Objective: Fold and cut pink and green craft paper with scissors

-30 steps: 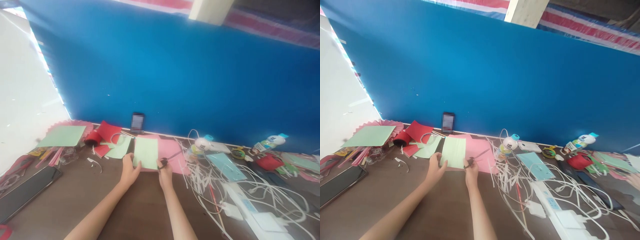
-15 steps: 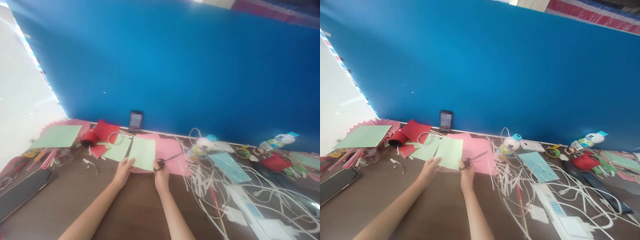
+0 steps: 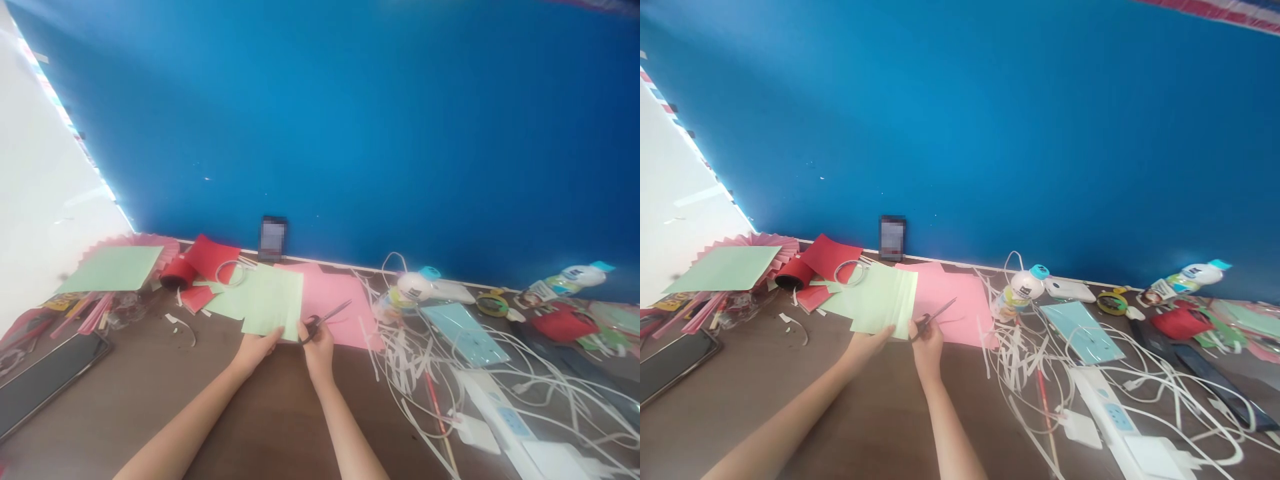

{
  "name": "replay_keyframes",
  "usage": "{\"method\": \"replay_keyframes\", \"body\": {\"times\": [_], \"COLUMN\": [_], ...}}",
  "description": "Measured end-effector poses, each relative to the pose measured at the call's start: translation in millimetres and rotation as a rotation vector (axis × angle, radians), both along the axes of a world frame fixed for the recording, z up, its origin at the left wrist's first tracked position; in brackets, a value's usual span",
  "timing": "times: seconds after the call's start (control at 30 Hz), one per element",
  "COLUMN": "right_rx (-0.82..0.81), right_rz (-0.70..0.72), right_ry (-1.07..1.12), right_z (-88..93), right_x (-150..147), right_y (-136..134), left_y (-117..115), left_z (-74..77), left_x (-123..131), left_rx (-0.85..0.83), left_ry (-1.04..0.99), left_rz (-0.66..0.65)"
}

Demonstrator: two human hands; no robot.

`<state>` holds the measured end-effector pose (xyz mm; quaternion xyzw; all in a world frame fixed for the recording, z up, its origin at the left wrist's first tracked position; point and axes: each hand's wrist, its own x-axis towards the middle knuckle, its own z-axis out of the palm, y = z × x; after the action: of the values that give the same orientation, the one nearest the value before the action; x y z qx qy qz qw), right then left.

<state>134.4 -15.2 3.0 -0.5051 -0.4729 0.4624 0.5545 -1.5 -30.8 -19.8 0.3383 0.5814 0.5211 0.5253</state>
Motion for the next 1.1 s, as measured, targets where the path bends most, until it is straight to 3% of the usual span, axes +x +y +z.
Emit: {"method": "replay_keyframes", "body": {"times": [0.23,0.3,0.47,0.6,0.8,0.9,1.1], "right_rx": [0.029,0.087,0.215,0.202,0.014,-0.055,-0.064], "right_rz": [0.229,0.287,0.277,0.337,0.482,0.576,0.672], "right_ry": [-0.155,-0.3,-0.772,-0.89,-0.708,-0.505,-0.246], "right_z": [-4.0,-4.1,4.9,10.5,5.5,1.8,2.4], "right_x": [2,4,4,0,-3,-2,1], "right_y": [-8,-12,-17,-20,-21,-19,-15], "left_y": [3,4,9,10,4,-1,-6], "left_z": [1.5,6.9,12.5,9.8,15.4,18.7,17.2], "left_x": [-9,-9,-8,-9,-7,-4,-2], "left_rx": [0.162,0.197,0.287,0.334,0.412,0.359,0.189], "left_ry": [0.348,0.418,0.545,0.626,0.545,0.52,0.406], "left_rz": [0.155,0.22,0.322,0.366,0.283,0.224,0.229]}}
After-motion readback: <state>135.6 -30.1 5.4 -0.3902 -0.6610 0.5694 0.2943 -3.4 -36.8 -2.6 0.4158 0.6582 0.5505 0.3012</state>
